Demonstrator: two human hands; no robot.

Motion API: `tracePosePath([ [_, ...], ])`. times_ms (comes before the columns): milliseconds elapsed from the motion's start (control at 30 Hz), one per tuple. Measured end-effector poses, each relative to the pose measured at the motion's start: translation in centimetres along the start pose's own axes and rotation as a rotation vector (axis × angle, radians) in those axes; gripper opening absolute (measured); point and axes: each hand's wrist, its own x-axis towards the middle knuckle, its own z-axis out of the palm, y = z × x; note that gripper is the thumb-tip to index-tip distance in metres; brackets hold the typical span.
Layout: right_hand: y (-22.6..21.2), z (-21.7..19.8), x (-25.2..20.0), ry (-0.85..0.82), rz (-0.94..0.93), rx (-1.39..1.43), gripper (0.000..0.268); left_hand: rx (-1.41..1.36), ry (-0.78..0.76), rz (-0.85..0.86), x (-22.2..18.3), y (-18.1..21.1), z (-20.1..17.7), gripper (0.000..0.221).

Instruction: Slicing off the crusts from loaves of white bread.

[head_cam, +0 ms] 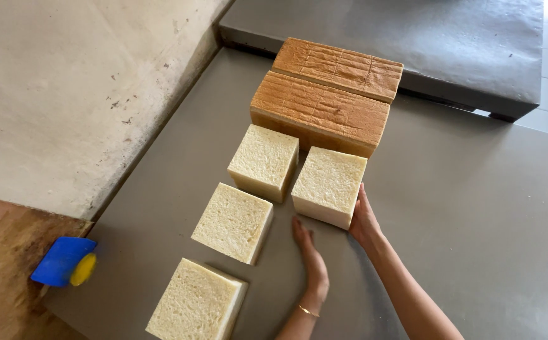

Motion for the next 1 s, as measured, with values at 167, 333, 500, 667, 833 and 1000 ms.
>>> tracePosePath([
  [167, -0.6, -0.3, -0.3, 0.013, 0.009, -0.100, 0.094, -0.271, -0.101, -0.102, -0.9, 0.5, 2.0, 0.074],
  [333, -1.0, -0.5, -0.6, 0.114, -0.190, -0.118, 0.064, -0.323, -0.178, -0.118, -0.1, -0.4, 2.3, 0.076],
  [500, -1.8, 0.1, -1.3, 0.144, -0.146, -0.270, 0.069, -0.282, -0.144, -0.167, 0.6, -1.8, 2.1, 0.077],
  [667, 0.1, -3.0, 1.7, 0.200, -0.294, -0.526, 0.066, -0.208, -0.140, -0.192, 0.7, -1.9, 1.8, 0.080],
  [833, -1.7, -2.0, -1.3, 0.239, -0.204, -0.453, 0.070, -0.195, -0.146, -0.245, 0.5, -1.6, 1.7, 0.081],
  [1000, -1.5, -3.2, -7.5, 0.232, -0.333, -0.404, 0.073, 0.135, 0.004, 0.056, -2.5, 5.5, 2.6, 0.081],
])
